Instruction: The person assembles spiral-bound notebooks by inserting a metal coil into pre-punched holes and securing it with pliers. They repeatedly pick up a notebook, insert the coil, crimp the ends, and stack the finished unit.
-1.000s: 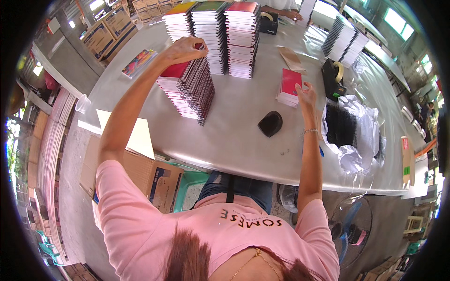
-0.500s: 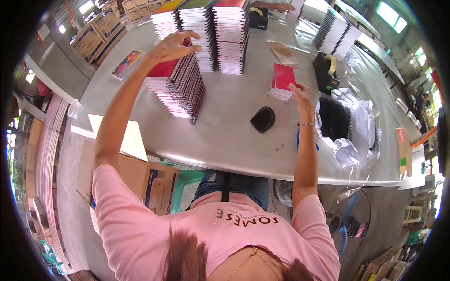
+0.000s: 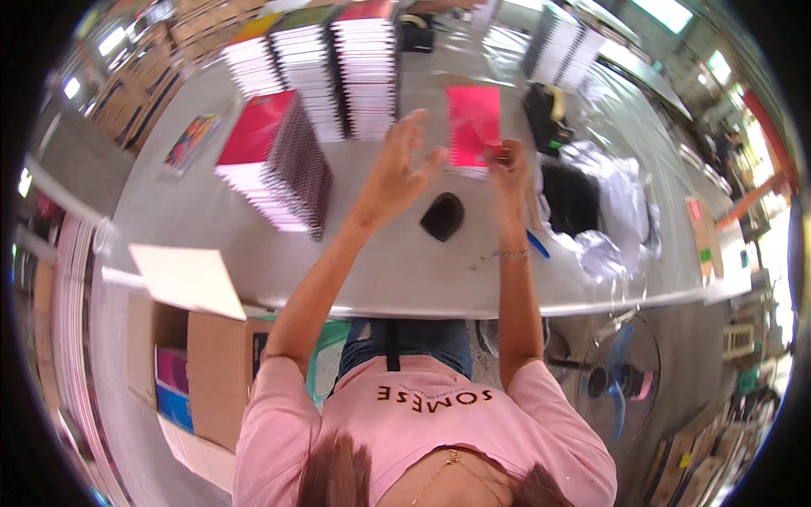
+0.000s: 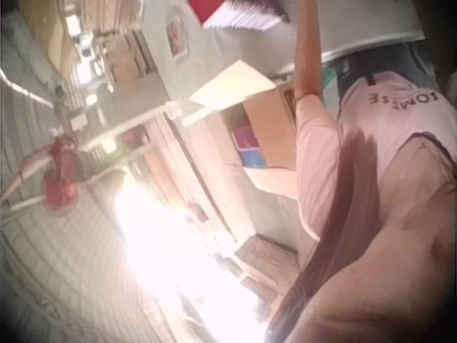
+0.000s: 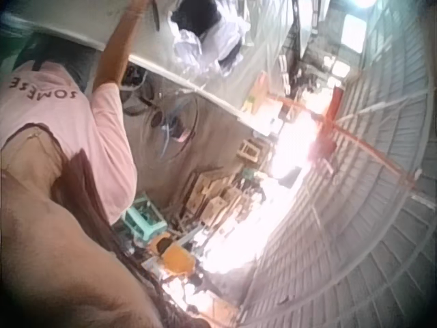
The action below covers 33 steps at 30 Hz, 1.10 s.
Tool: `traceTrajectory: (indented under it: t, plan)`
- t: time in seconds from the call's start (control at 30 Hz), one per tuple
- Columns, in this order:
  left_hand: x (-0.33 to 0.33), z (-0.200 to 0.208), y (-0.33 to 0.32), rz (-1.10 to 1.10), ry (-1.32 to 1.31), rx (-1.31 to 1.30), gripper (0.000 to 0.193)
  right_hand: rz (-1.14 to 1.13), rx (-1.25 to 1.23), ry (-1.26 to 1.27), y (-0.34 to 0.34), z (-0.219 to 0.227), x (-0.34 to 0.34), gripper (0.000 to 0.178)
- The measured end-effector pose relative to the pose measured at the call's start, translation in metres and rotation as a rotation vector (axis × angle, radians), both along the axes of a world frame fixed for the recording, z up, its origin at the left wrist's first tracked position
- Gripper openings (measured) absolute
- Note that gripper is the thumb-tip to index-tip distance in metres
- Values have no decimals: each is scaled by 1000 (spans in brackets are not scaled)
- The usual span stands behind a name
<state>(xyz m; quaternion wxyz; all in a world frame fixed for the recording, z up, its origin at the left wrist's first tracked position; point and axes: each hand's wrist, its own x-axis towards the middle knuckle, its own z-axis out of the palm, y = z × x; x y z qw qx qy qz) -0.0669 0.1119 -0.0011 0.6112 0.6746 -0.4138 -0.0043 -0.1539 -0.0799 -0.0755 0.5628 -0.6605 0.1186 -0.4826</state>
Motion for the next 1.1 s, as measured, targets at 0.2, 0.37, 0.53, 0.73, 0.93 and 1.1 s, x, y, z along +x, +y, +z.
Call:
traceTrajectory:
  t: [0.2,0.37,0.53,0.73,0.93,1.1]
  plan:
    - [-9,-32,5,-204,291,-107,42,216,122,299,72,29,-48,17]
    - [-7,-27,65,-141,-260,429,32,-841,-721,722,-99,-4,-151,24]
    - [-24,-36,98,24,-565,723,27,-1016,-325,1468,-174,-47,-237,40]
    - [-41,-70,102,215,-642,724,26,-964,-315,1269,-169,-41,-234,32]
    - [-58,-72,90,259,-520,608,50,-1091,-409,827,-166,-32,-245,22]
    - [-62,-89,78,361,-417,524,62,-601,75,192,-134,2,-221,17]
